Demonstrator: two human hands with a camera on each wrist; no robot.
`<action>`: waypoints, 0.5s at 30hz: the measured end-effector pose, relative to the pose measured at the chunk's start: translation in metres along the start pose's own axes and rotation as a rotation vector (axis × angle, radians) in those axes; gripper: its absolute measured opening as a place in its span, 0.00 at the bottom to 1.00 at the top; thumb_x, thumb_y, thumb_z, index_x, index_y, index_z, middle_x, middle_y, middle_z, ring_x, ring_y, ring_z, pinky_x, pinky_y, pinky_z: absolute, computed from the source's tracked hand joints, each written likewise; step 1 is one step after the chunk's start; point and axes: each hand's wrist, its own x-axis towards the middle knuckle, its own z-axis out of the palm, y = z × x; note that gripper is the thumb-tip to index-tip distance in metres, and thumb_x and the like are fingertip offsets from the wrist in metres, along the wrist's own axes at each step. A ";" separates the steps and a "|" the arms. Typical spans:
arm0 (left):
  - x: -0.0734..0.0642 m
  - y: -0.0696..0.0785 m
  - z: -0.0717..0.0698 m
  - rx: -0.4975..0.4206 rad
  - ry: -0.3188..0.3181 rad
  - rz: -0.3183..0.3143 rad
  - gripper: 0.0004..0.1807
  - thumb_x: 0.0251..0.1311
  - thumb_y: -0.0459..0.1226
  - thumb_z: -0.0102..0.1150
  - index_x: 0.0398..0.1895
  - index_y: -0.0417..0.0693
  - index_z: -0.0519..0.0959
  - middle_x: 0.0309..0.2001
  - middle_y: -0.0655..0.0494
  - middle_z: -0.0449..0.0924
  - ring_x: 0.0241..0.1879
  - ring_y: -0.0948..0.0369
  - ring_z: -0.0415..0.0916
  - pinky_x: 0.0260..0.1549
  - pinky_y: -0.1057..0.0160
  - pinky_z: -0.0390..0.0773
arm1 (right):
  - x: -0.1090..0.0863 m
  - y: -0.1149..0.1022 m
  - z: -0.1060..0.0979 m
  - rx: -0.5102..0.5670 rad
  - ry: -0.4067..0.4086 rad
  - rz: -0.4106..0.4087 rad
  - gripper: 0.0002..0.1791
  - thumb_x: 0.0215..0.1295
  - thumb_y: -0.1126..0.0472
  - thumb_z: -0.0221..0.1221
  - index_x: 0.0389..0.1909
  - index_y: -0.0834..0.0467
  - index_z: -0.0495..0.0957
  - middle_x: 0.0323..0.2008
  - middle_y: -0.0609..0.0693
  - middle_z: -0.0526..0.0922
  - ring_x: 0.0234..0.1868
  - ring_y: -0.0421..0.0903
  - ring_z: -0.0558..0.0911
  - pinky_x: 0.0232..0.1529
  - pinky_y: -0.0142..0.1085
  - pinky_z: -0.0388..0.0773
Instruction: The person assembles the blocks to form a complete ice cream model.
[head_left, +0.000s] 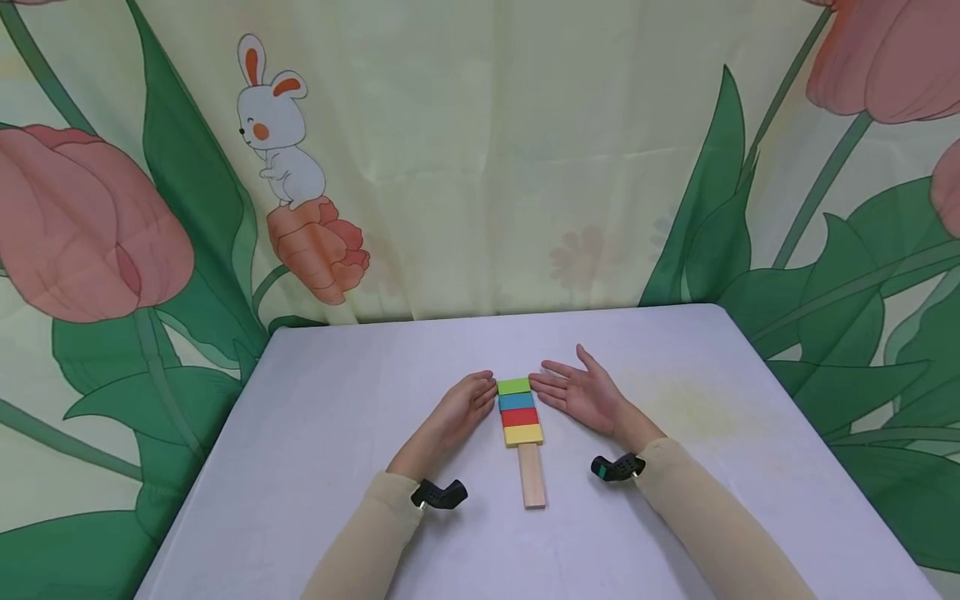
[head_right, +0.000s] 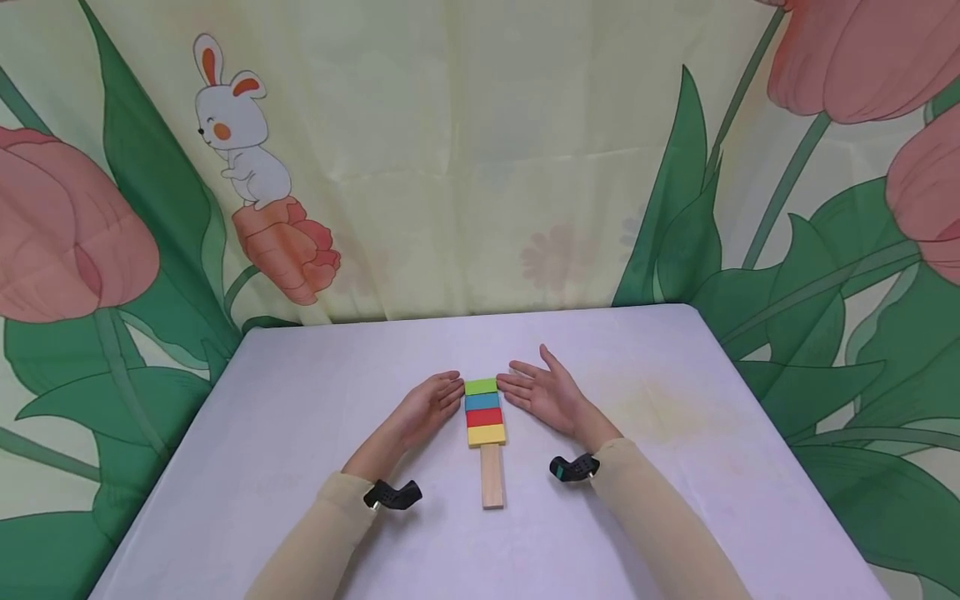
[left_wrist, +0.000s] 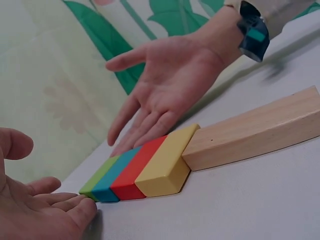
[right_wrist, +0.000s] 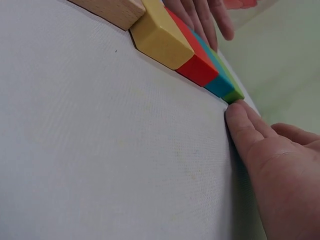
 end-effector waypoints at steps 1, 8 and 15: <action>-0.001 0.000 -0.001 0.007 0.001 -0.001 0.31 0.81 0.39 0.40 0.81 0.36 0.52 0.81 0.38 0.52 0.81 0.46 0.52 0.77 0.51 0.58 | 0.000 0.001 0.000 -0.003 -0.006 0.004 0.57 0.71 0.24 0.44 0.84 0.56 0.35 0.84 0.60 0.44 0.84 0.57 0.49 0.82 0.45 0.50; -0.004 -0.005 -0.007 0.083 0.009 -0.001 0.31 0.81 0.42 0.40 0.80 0.37 0.55 0.80 0.39 0.56 0.80 0.47 0.55 0.77 0.50 0.60 | -0.001 0.003 0.001 -0.030 -0.010 0.023 0.56 0.71 0.24 0.43 0.84 0.55 0.34 0.84 0.61 0.44 0.84 0.57 0.49 0.81 0.44 0.51; -0.024 -0.016 -0.022 0.637 0.029 0.078 0.29 0.79 0.48 0.45 0.76 0.45 0.64 0.75 0.46 0.67 0.76 0.48 0.64 0.74 0.46 0.66 | -0.009 0.005 0.011 -0.463 0.124 0.031 0.44 0.81 0.35 0.41 0.83 0.60 0.46 0.80 0.65 0.56 0.81 0.59 0.58 0.78 0.43 0.61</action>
